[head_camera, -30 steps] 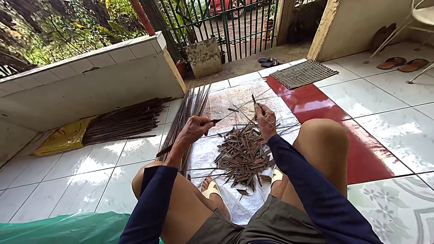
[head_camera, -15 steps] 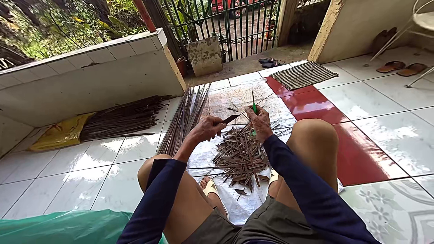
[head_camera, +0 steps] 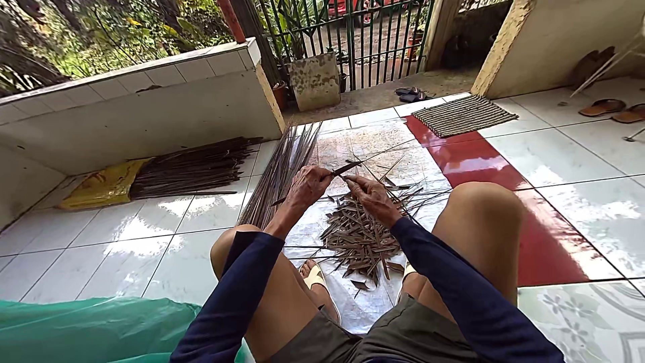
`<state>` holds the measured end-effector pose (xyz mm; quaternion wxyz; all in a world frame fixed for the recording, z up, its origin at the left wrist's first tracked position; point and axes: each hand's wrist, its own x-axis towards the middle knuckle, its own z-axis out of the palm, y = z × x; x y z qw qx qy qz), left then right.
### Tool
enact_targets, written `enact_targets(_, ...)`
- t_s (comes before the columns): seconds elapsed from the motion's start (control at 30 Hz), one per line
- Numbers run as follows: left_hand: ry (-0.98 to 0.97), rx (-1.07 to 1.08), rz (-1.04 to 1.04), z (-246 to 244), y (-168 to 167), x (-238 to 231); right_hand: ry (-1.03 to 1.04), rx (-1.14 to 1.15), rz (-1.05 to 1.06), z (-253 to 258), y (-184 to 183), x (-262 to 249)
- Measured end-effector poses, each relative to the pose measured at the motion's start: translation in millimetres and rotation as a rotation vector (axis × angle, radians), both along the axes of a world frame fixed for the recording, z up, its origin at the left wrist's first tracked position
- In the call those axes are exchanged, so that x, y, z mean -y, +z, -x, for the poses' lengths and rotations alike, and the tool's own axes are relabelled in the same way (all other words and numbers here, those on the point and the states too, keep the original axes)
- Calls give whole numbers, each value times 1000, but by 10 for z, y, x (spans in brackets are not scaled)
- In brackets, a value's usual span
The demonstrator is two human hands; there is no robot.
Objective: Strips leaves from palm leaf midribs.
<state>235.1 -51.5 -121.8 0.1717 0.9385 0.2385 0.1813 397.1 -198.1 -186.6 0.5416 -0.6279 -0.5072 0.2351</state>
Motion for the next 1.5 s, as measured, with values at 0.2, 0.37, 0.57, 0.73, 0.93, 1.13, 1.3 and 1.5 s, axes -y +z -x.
enact_targets(0.2, 39, -60, -168, -51, -70, 45, -167, 113, 65, 91, -9, -13)
enact_targets(0.37, 25, -50, -194, -76, -74, 101, -208, 93, 94, 90, -25, -29)
enact_targets(0.57, 14, -65, -235, -66, -81, 103, -250, 141, 132, 80, -30, -27)
enact_targets(0.73, 3, -67, -217, -57, -65, 99, -282, 154, 133, 74, -12, -23)
enact_targets(0.93, 10, -56, -128, -18, 2, 118, -311, 140, 123, 33, -90, -61)
enact_targets(1.13, 8, -65, -86, 52, -38, 16, -378, 88, 128, -157, -203, -127)
enact_targets(1.3, 55, -95, -114, 145, -15, -3, -490, 55, 125, -320, -204, -95)
enact_targets(1.5, 57, -143, -341, 123, -65, 52, -145, 50, 51, -69, -64, -27)
